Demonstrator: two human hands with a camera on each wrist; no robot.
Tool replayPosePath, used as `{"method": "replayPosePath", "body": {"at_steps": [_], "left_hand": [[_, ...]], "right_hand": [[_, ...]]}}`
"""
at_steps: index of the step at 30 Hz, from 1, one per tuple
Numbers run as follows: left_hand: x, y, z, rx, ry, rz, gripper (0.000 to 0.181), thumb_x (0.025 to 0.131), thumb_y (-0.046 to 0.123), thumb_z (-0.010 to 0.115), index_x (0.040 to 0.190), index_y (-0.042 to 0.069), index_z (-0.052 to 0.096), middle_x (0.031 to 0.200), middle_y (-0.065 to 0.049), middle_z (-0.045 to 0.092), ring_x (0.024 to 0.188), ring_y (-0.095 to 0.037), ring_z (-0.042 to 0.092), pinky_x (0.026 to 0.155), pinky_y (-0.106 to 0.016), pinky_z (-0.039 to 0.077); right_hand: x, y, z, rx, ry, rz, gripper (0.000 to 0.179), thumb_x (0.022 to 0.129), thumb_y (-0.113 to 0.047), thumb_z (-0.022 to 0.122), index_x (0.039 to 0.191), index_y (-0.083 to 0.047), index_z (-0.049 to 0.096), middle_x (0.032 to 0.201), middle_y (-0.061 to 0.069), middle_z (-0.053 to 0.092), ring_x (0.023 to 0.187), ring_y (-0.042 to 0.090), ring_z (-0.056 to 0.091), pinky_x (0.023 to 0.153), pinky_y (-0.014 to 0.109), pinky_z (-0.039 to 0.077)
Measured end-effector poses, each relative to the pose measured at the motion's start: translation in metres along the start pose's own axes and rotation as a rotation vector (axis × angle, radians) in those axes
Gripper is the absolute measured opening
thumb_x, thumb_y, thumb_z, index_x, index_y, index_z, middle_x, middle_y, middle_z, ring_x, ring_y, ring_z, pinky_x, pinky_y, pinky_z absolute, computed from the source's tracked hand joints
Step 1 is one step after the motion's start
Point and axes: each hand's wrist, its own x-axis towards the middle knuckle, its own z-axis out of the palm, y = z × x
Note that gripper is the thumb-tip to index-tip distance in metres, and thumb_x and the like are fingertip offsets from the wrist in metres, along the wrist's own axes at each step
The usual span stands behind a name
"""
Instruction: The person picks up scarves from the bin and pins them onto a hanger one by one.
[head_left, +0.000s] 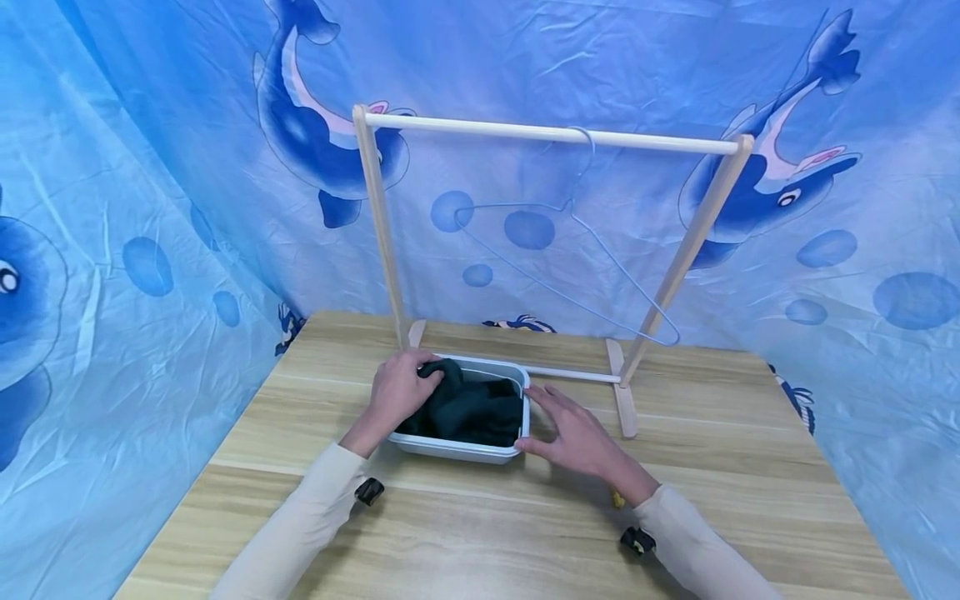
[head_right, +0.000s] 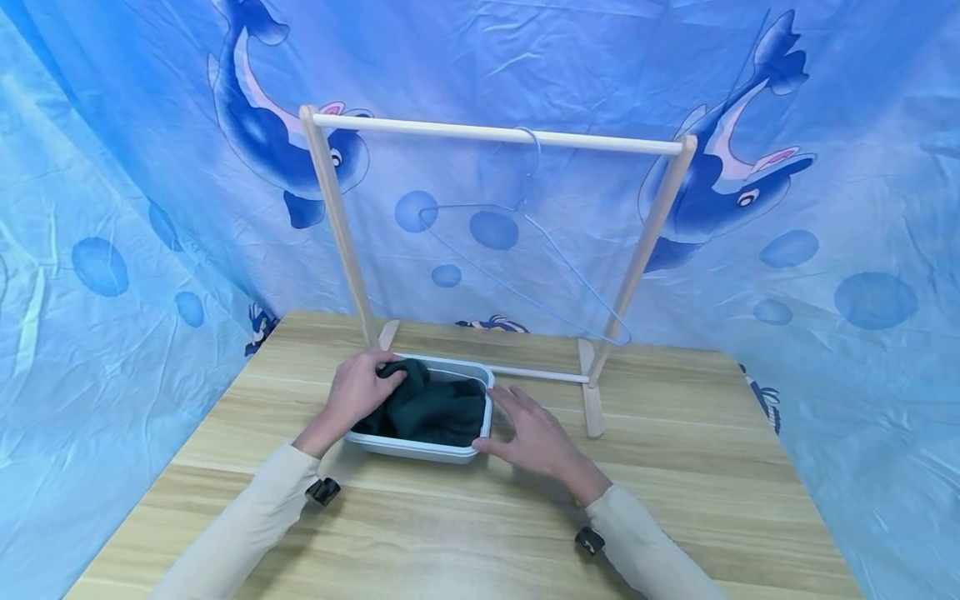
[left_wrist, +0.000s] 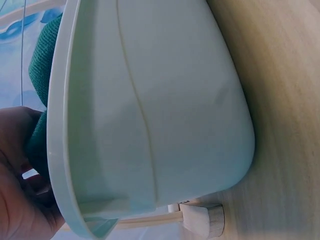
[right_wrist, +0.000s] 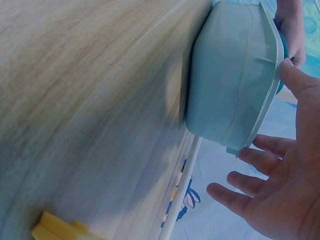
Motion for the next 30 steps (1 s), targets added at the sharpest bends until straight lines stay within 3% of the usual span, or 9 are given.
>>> {"method": "replayPosePath", "body": {"at_steps": [10,16,23,30], "left_hand": [[-0.005,-0.002,-0.001,-0.066,0.15,0.063,0.02,0.087,0.023,0.082,0.103,0.01,0.082,0.102,-0.009,0.077,0.086,-0.028,0.072,0.072,-0.049,0.056],[-0.009,0.002,-0.006,-0.146,0.224,0.12,0.019,0.088,0.018,0.08,0.104,0.007,0.08,0.093,-0.008,0.072,0.07,-0.021,0.061,0.062,-0.039,0.05],[-0.01,0.002,-0.011,-0.201,0.232,0.15,0.019,0.09,0.013,0.079,0.107,0.005,0.078,0.092,-0.009,0.07,0.07,-0.021,0.059,0.064,-0.037,0.048],[-0.009,0.003,-0.019,-0.258,0.238,0.103,0.02,0.09,0.013,0.079,0.108,0.005,0.079,0.097,-0.01,0.073,0.068,-0.02,0.063,0.067,-0.039,0.052]], "right_hand": [[-0.001,-0.002,-0.002,0.007,-0.011,0.011,0.091,0.087,-0.073,0.063,0.157,-0.019,0.042,0.159,0.02,0.039,0.143,0.041,0.043,0.105,0.062,0.044],[-0.002,-0.002,-0.001,0.013,-0.013,0.017,0.092,0.087,-0.073,0.064,0.158,-0.02,0.041,0.16,0.02,0.038,0.142,0.042,0.043,0.104,0.063,0.044],[-0.002,-0.001,0.0,0.015,-0.008,0.01,0.092,0.087,-0.074,0.063,0.157,-0.018,0.042,0.159,0.021,0.039,0.142,0.041,0.044,0.104,0.062,0.045],[-0.001,0.0,0.0,0.011,-0.013,0.012,0.092,0.087,-0.074,0.063,0.158,-0.019,0.041,0.158,0.023,0.039,0.141,0.042,0.045,0.104,0.062,0.045]]}}
